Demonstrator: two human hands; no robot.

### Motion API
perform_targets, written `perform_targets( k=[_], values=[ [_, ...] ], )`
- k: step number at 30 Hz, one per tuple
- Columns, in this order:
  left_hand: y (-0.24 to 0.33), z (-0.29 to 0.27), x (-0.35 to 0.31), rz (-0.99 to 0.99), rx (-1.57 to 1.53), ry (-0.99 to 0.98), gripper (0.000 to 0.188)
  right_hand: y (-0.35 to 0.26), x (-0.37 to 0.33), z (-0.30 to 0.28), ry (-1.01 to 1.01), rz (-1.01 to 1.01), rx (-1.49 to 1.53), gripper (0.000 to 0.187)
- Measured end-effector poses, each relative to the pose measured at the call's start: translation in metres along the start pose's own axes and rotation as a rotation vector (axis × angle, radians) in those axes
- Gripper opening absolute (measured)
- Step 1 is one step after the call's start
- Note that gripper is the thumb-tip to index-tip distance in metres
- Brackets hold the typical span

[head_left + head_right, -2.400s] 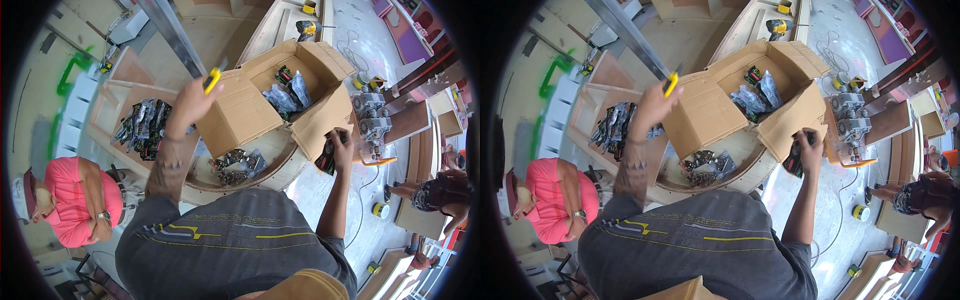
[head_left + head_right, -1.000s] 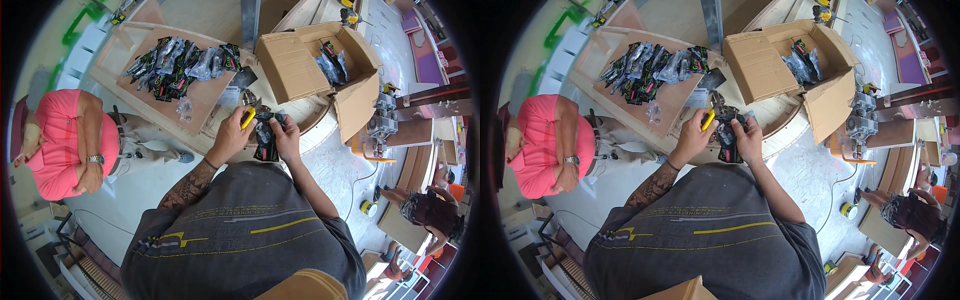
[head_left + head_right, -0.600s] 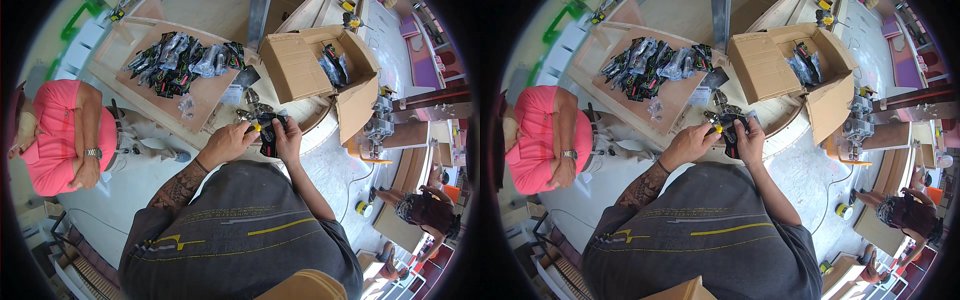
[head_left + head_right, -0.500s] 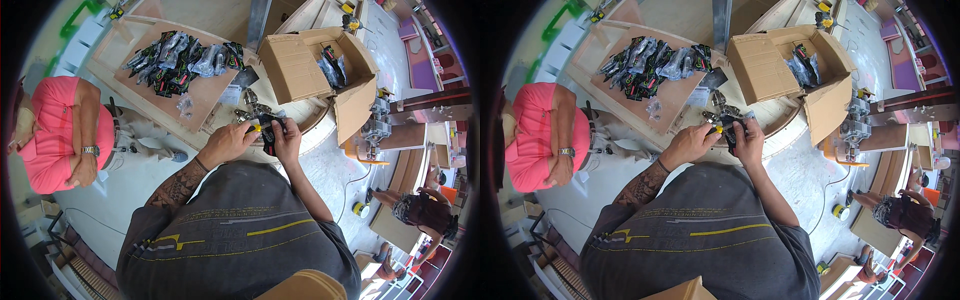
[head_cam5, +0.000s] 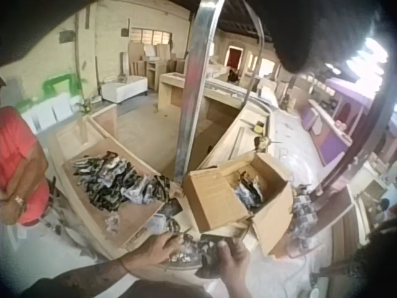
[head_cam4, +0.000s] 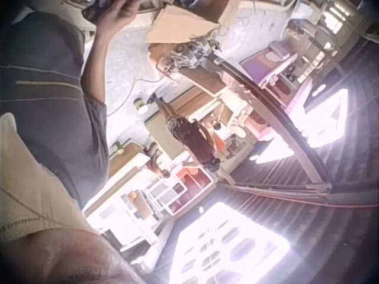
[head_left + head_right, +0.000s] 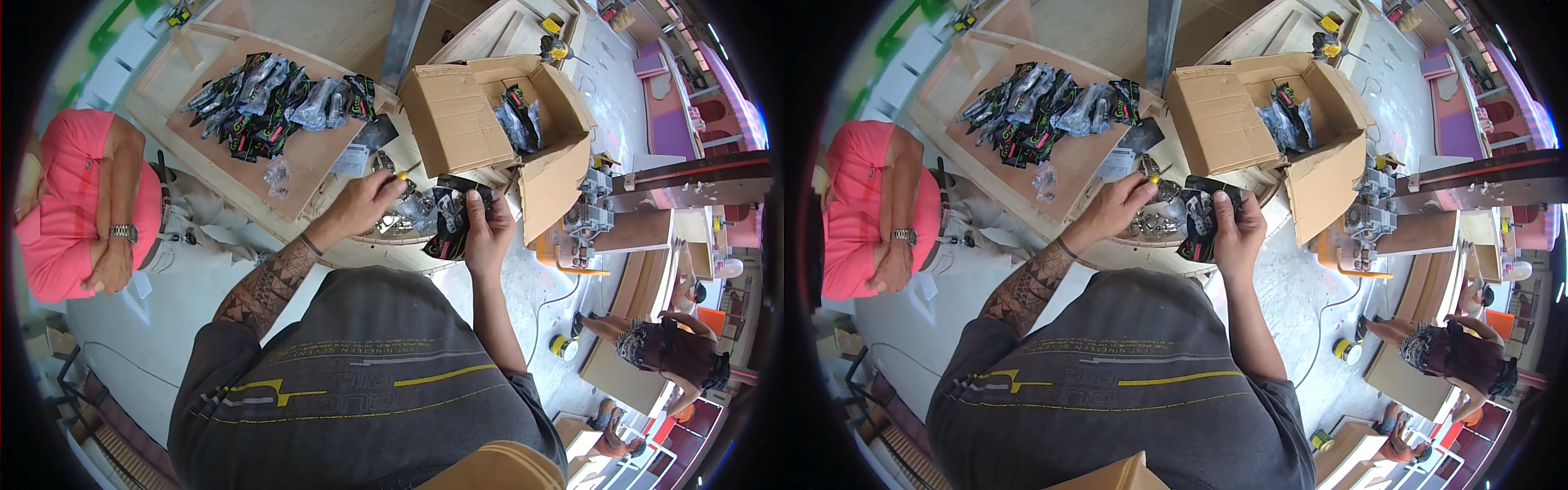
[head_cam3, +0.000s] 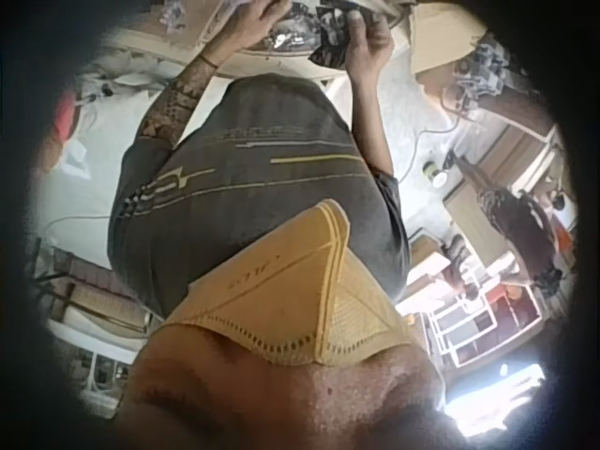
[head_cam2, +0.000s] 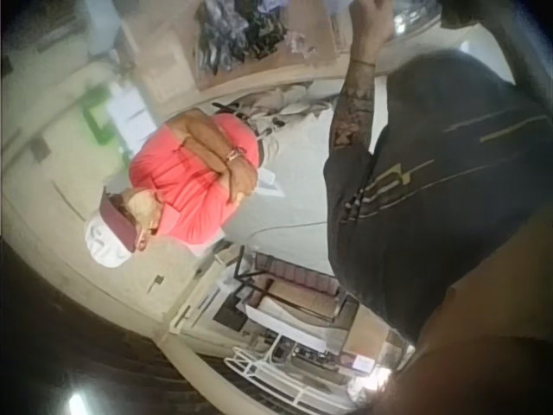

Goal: The person removes metal cabinet hinges from plastic bags using a yellow utility knife and places them on a wooden surface.

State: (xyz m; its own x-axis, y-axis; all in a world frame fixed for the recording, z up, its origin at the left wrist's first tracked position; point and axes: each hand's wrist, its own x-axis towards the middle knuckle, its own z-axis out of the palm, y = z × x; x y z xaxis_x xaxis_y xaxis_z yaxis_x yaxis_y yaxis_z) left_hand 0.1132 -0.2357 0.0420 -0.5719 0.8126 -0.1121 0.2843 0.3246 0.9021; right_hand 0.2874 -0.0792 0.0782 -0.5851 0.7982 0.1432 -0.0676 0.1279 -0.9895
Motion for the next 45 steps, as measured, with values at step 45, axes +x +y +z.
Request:
perform_targets(
  k=[45],
  values=[
    [-0.048, 0.043, 0.029, -0.085, -0.268, 0.317, 0.031, 0.148, 0.013, -0.022, 0.153, 0.446, 0.574, 0.022]
  ],
)
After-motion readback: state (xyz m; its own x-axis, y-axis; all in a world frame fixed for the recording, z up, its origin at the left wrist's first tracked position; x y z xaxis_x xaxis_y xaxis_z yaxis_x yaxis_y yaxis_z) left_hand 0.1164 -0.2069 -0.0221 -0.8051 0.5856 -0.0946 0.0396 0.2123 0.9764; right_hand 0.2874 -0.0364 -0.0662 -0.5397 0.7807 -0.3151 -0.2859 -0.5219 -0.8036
